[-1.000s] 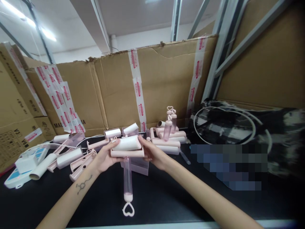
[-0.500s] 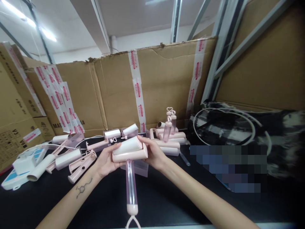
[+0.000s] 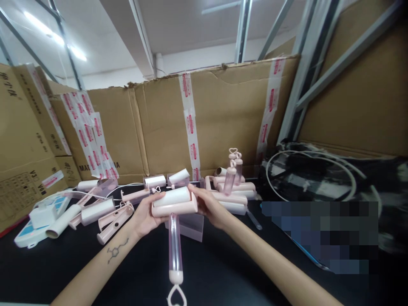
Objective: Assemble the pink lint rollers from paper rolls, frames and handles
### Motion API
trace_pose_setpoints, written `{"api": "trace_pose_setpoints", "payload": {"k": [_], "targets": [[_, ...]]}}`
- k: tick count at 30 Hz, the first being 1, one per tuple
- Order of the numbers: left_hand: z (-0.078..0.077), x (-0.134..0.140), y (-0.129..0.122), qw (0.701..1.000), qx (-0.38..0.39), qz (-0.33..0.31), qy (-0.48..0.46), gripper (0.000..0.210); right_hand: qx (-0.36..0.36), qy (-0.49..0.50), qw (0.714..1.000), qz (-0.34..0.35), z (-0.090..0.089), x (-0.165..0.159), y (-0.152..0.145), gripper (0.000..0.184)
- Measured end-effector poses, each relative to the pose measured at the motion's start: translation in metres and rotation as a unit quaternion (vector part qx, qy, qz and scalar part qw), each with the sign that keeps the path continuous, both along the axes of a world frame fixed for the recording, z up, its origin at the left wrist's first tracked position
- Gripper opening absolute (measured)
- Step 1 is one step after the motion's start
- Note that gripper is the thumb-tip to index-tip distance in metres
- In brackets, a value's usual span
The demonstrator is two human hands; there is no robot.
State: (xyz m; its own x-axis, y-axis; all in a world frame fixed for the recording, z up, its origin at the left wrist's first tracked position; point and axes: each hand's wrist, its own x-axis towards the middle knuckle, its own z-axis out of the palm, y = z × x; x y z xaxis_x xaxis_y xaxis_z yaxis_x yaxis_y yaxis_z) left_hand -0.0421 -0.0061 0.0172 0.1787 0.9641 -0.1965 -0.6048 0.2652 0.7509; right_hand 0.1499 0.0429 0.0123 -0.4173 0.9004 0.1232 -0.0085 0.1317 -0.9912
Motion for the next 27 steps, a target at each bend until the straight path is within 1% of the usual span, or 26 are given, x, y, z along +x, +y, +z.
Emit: {"api": "trace_pose_setpoints", "payload": {"k": [1, 2, 3, 4, 5, 6, 7, 8, 9, 10, 11, 12, 13, 14, 15, 16, 17, 18, 19, 20, 21, 22, 24, 27], "targets": [[0.000, -0.002, 0.002, 1.000, 0.010, 0.017, -0.003, 0.034, 0.054, -0.033, 0.998, -0.028, 0.000, 0.005, 0.002, 0.042], [0.000, -0.004, 0.004, 0.999, 0.016, 0.033, -0.006, 0.034, 0.130, -0.061, 0.988, -0.062, 0.001, 0.010, 0.003, 0.041], [0.000, -0.006, 0.005, 0.999, 0.020, 0.044, -0.009, 0.034, 0.225, -0.083, 0.966, -0.093, 0.002, 0.014, 0.002, 0.036], [0.000, -0.007, 0.006, 0.998, 0.021, 0.051, -0.010, 0.034, 0.332, -0.104, 0.931, -0.111, 0.004, 0.017, -0.001, 0.033], [0.001, -0.008, 0.007, 0.998, 0.021, 0.053, -0.012, 0.034, 0.442, -0.127, 0.880, -0.113, 0.006, 0.019, -0.005, 0.038], [0.002, -0.008, 0.007, 0.998, 0.024, 0.053, -0.016, 0.034, 0.546, -0.163, 0.816, -0.094, 0.007, 0.019, -0.011, 0.047], [0.003, -0.009, 0.007, 0.998, 0.032, 0.049, -0.023, 0.034, 0.630, -0.206, 0.746, -0.061, 0.007, 0.017, -0.018, 0.052], [0.005, -0.009, 0.006, 0.998, 0.045, 0.037, -0.033, 0.034, 0.688, -0.242, 0.684, -0.023, 0.008, 0.013, -0.025, 0.051], [0.006, -0.010, 0.005, 0.997, 0.064, 0.015, -0.043, 0.037, 0.721, -0.265, 0.640, 0.011, 0.008, 0.009, -0.030, 0.046], [0.007, -0.011, 0.005, 0.995, 0.086, -0.014, -0.050, 0.042, 0.735, -0.269, 0.622, 0.033, 0.009, 0.004, -0.033, 0.040], [0.007, -0.013, 0.005, 0.991, 0.112, -0.046, -0.049, 0.049, 0.730, -0.256, 0.633, 0.041, 0.010, 0.000, -0.033, 0.033], [0.006, -0.016, 0.006, 0.987, 0.139, -0.070, -0.037, 0.055, 0.705, -0.227, 0.671, 0.031, 0.013, -0.004, -0.030, 0.027], [0.002, -0.019, 0.009, 0.982, 0.170, -0.080, -0.008, 0.059, 0.659, -0.190, 0.727, 0.008, 0.016, -0.006, -0.023, 0.022], [-0.003, -0.023, 0.012, 0.975, 0.201, -0.083, 0.042, 0.060, 0.590, -0.151, 0.793, -0.021, 0.021, -0.007, -0.013, 0.020], [-0.009, -0.026, 0.015, 0.963, 0.230, -0.086, 0.112, 0.061, 0.506, -0.113, 0.853, -0.054, 0.025, -0.007, -0.001, 0.019], [-0.016, -0.029, 0.018, 0.942, 0.257, -0.094, 0.196, 0.064, 0.419, -0.089, 0.900, -0.078, 0.030, -0.006, 0.013, 0.019], [-0.024, -0.031, 0.021, 0.910, 0.279, -0.111, 0.284, 0.071, 0.340, -0.079, 0.933, -0.089, 0.033, -0.006, 0.027, 0.018], [-0.031, -0.032, 0.023, 0.872, 0.295, -0.134, 0.366, 0.078, 0.297, -0.086, 0.947, -0.085, 0.035, -0.005, 0.040, 0.017], [-0.037, -0.032, 0.024, 0.833, 0.306, -0.156, 0.433, 0.081, 0.270, -0.096, 0.955, -0.076, 0.035, -0.004, 0.053, 0.015], [-0.041, -0.032, 0.026, 0.799, 0.314, -0.172, 0.483, 0.079, 0.250, -0.108, 0.960, -0.067, 0.034, -0.003, 0.064, 0.013], [-0.044, -0.033, 0.027, 0.774, 0.321, -0.179, 0.516, 0.074, 0.239, -0.120, 0.962, -0.057, 0.031, -0.003, 0.073, 0.012], [-0.045, -0.033, 0.028, 0.758, 0.325, -0.179, 0.537, 0.068, 0.226, -0.128, 0.964, -0.053, 0.028, -0.002, 0.081, 0.012], [-0.045, -0.036, 0.031, 0.746, 0.325, -0.170, 0.556, 0.061, 0.207, -0.136, 0.968, -0.051, 0.022, 0.001, 0.089, 0.013], [-0.044, -0.043, 0.036, 0.752, 0.314, -0.141, 0.563, 0.060, 0.199, -0.125, 0.970, -0.059, 0.023, 0.004, 0.086, 0.018]]}}
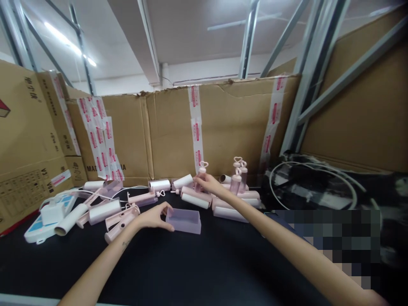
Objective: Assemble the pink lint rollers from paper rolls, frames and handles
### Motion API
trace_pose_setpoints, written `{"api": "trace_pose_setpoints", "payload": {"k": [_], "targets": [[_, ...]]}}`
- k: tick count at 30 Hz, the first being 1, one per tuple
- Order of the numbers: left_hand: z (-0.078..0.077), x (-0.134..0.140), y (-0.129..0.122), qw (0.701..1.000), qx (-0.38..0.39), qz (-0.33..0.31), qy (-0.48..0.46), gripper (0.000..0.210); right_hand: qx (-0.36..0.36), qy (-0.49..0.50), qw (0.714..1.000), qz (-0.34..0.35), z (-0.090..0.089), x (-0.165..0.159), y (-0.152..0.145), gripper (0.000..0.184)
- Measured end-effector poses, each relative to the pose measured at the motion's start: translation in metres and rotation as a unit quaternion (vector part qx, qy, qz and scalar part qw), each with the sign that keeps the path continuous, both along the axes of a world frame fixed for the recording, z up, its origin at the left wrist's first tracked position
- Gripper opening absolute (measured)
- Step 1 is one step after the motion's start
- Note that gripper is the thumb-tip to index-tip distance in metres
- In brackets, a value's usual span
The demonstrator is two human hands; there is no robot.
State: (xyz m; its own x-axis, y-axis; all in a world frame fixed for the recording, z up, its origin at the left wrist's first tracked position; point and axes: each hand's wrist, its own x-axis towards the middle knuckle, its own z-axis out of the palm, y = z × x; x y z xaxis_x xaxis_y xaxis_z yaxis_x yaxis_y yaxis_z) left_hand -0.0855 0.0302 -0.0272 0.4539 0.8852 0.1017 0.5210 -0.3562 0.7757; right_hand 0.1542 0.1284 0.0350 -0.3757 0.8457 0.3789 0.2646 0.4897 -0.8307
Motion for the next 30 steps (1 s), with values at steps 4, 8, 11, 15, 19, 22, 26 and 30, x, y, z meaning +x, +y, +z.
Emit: {"api": "trace_pose_setpoints", "payload": {"k": [4, 8, 11, 15, 19, 22, 26, 30], "targets": [[-0.007, -0.002, 0.006, 1.000, 0.004, 0.019, -0.019, 0.060, 0.003, 0.024, 0.999, 0.030, 0.015, -0.004, -0.026, 0.032], [-0.011, 0.005, 0.004, 0.999, 0.000, 0.012, -0.049, 0.067, -0.009, -0.024, 0.994, 0.103, 0.021, -0.020, -0.052, 0.032], [-0.009, 0.006, 0.002, 0.998, -0.007, 0.013, -0.061, 0.070, -0.003, -0.072, 0.989, 0.131, 0.012, -0.032, -0.062, 0.027], [-0.010, 0.002, 0.001, 0.997, -0.018, 0.026, -0.064, 0.071, -0.004, -0.093, 0.986, 0.135, -0.003, -0.035, -0.067, 0.026], [-0.015, -0.001, 0.002, 0.997, -0.022, 0.037, -0.066, 0.096, -0.018, -0.085, 0.986, 0.141, 0.001, -0.030, -0.060, 0.030], [-0.021, -0.001, 0.003, 0.997, -0.016, 0.048, -0.056, 0.109, -0.007, -0.063, 0.993, 0.102, 0.008, -0.027, -0.039, 0.026], [-0.024, -0.001, 0.006, 0.998, -0.009, 0.054, -0.032, 0.101, 0.017, -0.069, 0.997, 0.033, 0.002, -0.019, -0.002, 0.015], [-0.022, 0.000, 0.006, 0.998, -0.006, 0.056, -0.009, 0.092, 0.071, -0.094, 0.993, -0.012, -0.008, -0.007, 0.020, 0.021]]}}
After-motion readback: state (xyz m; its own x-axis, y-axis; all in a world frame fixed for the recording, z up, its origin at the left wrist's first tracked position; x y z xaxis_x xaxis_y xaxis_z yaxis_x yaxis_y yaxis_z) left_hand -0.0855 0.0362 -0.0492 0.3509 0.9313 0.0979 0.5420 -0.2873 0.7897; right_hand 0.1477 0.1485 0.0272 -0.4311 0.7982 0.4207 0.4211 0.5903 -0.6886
